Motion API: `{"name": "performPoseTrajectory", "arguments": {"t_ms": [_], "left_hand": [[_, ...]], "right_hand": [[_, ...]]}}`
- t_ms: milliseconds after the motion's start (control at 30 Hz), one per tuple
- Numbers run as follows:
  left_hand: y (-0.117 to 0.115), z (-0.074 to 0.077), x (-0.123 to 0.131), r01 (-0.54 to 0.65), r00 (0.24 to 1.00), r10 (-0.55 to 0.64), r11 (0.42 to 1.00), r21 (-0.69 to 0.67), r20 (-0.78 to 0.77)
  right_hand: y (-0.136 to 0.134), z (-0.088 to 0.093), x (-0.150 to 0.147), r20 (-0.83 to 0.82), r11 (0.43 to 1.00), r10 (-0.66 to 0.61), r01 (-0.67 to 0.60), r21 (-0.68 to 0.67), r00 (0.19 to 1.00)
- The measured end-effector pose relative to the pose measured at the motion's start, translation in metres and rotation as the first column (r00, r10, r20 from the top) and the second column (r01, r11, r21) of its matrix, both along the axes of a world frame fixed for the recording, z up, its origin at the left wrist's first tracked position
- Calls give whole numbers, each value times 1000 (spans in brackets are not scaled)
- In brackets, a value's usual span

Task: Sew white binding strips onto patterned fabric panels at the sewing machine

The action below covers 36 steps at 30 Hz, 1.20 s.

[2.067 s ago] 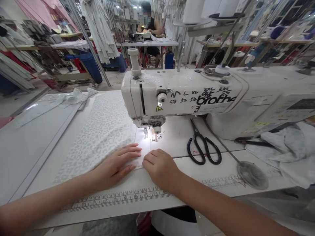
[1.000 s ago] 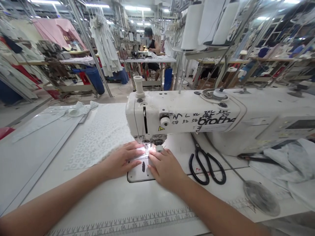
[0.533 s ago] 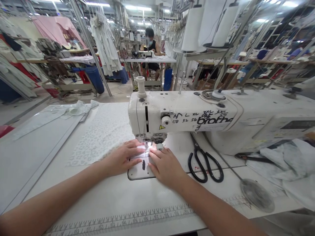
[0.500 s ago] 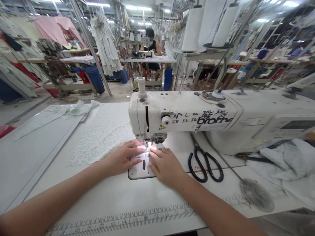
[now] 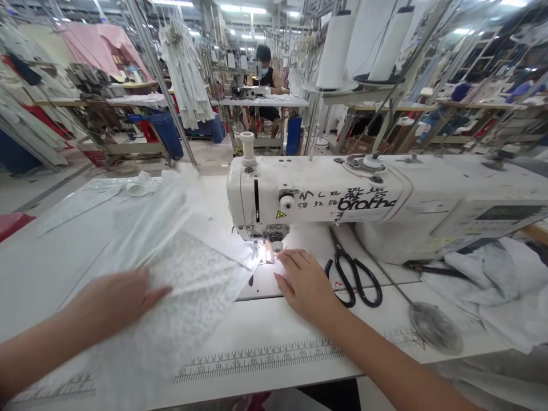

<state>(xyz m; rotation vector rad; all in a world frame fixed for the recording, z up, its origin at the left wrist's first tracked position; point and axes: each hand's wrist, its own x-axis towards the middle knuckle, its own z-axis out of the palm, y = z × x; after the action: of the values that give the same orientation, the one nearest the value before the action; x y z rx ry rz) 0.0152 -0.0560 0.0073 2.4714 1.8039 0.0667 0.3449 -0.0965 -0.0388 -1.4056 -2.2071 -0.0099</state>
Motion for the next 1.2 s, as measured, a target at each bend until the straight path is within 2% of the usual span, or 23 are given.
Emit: {"name": "performPoseTrajectory", "arguments": {"t_ms": [33, 100, 167, 200, 267, 333, 400, 467, 533, 667, 733, 833, 1067, 1200], "left_hand": [[-22, -3, -4, -34, 990, 33, 999, -10, -134], [-58, -3, -2, -55, 968, 24, 992, -115, -251], [-77, 3, 12, -8, 973, -35, 983, -186, -229], [-79, 7, 22, 44, 979, -83, 978, -202, -185], [-68, 12, 47, 213, 974, -225, 955, -207, -35], [-46, 9, 72, 405, 911, -384, 901, -156, 149], [-20, -2, 90, 547, 809, -519, 837, -29, 276], [-1, -17, 100, 623, 729, -615, 778, 81, 299], [7, -32, 103, 640, 715, -641, 761, 105, 279], [-1, -46, 105, 554, 794, -551, 830, 68, 256], [-6, -46, 108, 526, 815, -523, 848, 60, 251], [-7, -43, 109, 534, 816, -525, 845, 33, 241], [2, -37, 102, 615, 765, -600, 789, 15, 234], [6, -39, 98, 625, 761, -609, 781, -1, 225]], "right_hand": [[-3, 1, -3, 5, 1000, 16, -16, -9, 1000], [-7, 2, -11, 25, 998, 53, -52, -33, 998], [-10, 1, -20, 61, 994, 92, -88, -63, 994], [-11, 1, -23, 83, 991, 111, -104, -80, 990], [-12, -2, -27, 123, 986, 137, -123, -112, 983], [-13, -3, -26, 143, 982, 156, -138, -129, 977], [-14, -3, -21, 141, 981, 171, -155, -118, 975], [-13, -1, -15, 124, 979, 194, -184, -92, 973], [-9, 2, -8, 92, 979, 202, -197, -60, 975], [3, 6, -1, 35, 979, 202, -202, -2, 979], [10, 5, -2, 49, 965, 264, -264, -13, 963], [14, 0, -4, 72, 939, 342, -338, -68, 937], [6, -8, -2, 19, 946, 316, -314, -79, 948], [5, -7, -2, 41, 946, 315, -310, -93, 948]]}}
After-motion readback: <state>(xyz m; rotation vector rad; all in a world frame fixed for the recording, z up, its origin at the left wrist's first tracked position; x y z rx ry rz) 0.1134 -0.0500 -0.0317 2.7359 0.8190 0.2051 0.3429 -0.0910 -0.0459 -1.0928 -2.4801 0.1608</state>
